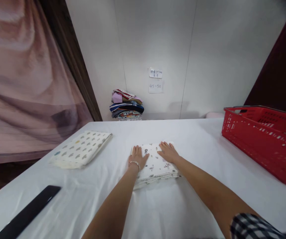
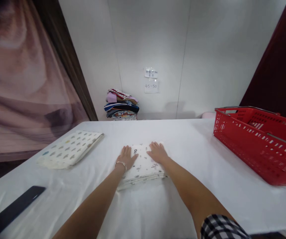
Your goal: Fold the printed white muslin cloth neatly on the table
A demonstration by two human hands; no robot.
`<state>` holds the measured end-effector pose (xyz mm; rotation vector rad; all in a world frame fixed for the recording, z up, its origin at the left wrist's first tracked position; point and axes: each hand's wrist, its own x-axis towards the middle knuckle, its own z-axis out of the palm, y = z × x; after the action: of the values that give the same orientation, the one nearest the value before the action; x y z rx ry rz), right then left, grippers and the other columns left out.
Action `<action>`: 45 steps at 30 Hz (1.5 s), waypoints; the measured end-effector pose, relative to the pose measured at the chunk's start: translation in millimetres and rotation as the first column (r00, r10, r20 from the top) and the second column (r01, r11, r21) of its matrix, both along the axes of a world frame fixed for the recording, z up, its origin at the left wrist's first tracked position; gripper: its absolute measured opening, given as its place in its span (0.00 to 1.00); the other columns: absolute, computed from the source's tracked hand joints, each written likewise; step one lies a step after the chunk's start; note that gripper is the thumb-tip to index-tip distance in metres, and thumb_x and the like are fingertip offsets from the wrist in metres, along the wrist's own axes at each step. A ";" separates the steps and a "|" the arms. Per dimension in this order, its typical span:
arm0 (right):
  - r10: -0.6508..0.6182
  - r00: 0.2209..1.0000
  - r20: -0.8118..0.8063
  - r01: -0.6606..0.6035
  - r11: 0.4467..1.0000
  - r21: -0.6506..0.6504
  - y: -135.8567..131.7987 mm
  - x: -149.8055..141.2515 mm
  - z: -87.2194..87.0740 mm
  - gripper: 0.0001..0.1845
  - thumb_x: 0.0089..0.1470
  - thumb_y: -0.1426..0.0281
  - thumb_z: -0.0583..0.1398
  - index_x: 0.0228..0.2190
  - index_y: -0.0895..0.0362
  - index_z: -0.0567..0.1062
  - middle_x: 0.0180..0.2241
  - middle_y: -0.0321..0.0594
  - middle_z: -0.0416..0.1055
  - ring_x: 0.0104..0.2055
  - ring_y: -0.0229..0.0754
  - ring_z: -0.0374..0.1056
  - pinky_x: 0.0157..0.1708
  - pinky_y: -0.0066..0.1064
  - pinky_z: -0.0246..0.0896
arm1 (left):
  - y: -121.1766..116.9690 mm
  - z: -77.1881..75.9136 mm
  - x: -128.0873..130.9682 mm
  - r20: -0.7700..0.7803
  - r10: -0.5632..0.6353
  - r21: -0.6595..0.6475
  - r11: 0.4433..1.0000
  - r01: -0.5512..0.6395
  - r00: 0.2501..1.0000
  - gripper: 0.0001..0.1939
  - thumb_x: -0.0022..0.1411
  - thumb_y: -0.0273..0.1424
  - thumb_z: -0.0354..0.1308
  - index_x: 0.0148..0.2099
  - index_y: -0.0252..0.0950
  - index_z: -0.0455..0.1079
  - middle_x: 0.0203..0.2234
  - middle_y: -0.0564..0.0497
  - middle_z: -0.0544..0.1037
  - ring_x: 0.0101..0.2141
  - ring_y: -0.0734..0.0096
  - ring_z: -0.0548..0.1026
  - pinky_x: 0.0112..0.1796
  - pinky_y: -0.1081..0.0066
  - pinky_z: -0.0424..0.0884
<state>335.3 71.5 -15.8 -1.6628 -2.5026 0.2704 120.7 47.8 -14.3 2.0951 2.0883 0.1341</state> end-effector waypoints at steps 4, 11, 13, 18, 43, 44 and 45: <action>-0.007 1.000 0.002 0.007 0.999 -0.034 -0.5 -2.9 10.4 0.33 0.56 0.54 0.41 0.59 0.58 0.50 0.63 0.44 0.39 0.64 0.46 0.32 0.58 0.45 0.27 | 1.6 -1.7 -0.8 0.006 -0.005 0.000 1.000 0.005 1.000 0.41 0.56 0.55 0.32 0.64 0.34 0.43 0.63 0.48 0.39 0.62 0.60 0.33 0.56 0.57 0.48; 0.074 0.993 -0.097 -0.090 0.981 -0.170 -42.1 22.8 24.5 0.28 0.55 0.57 0.48 0.55 0.54 0.61 0.60 0.42 0.49 0.62 0.48 0.41 0.58 0.43 0.35 | -4.5 10.3 -11.2 0.131 -0.085 -0.026 0.996 0.090 0.988 0.34 0.58 0.52 0.36 0.62 0.42 0.50 0.63 0.49 0.44 0.62 0.60 0.37 0.55 0.55 0.48; 0.078 0.981 -0.177 -0.104 0.984 -0.145 -63.1 42.0 20.2 0.27 0.56 0.55 0.46 0.52 0.53 0.65 0.59 0.40 0.53 0.62 0.48 0.43 0.58 0.44 0.38 | -15.7 10.2 -17.1 0.148 -0.102 -0.032 0.994 0.108 0.984 0.32 0.58 0.51 0.38 0.60 0.45 0.53 0.63 0.51 0.45 0.62 0.60 0.38 0.56 0.54 0.46; -0.118 0.891 -0.439 0.060 0.988 -0.144 -112.0 86.3 -3.6 0.27 0.56 0.54 0.46 0.51 0.53 0.67 0.58 0.37 0.55 0.62 0.44 0.44 0.59 0.40 0.41 | -62.7 7.2 -32.7 0.178 -0.128 0.023 0.992 0.126 0.976 0.27 0.60 0.48 0.38 0.58 0.46 0.56 0.62 0.55 0.49 0.62 0.62 0.40 0.57 0.52 0.43; -0.344 0.626 -0.700 0.448 0.893 -0.039 -139.6 95.9 -21.4 0.26 0.51 0.63 0.54 0.52 0.56 0.64 0.49 0.42 0.66 0.50 0.43 0.62 0.50 0.35 0.56 | -143.6 -8.2 -32.9 0.085 -0.155 0.410 0.906 0.108 0.984 0.27 0.53 0.33 0.54 0.56 0.37 0.60 0.56 0.46 0.62 0.55 0.60 0.59 0.54 0.61 0.57; -0.425 0.568 -0.705 0.474 0.869 -0.142 -136.5 97.7 -18.7 0.27 0.51 0.61 0.54 0.52 0.57 0.63 0.46 0.42 0.69 0.48 0.42 0.64 0.48 0.33 0.57 | -143.8 -8.8 -34.0 0.108 -0.108 0.389 0.919 0.058 0.988 0.28 0.53 0.34 0.54 0.57 0.36 0.59 0.57 0.45 0.61 0.55 0.60 0.59 0.53 0.63 0.58; -0.484 0.535 -0.692 0.475 0.850 -0.227 -133.0 99.2 -15.5 0.28 0.51 0.59 0.54 0.52 0.57 0.64 0.44 0.43 0.70 0.45 0.42 0.66 0.45 0.31 0.59 | -143.9 -9.1 -34.7 0.122 -0.077 0.363 0.931 0.027 0.990 0.28 0.54 0.34 0.54 0.57 0.35 0.59 0.57 0.45 0.60 0.55 0.60 0.60 0.53 0.64 0.59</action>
<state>434.4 -61.5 -31.3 -1.6998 -1.3873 0.7181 85.9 -96.0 -23.5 2.2600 2.0497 0.6822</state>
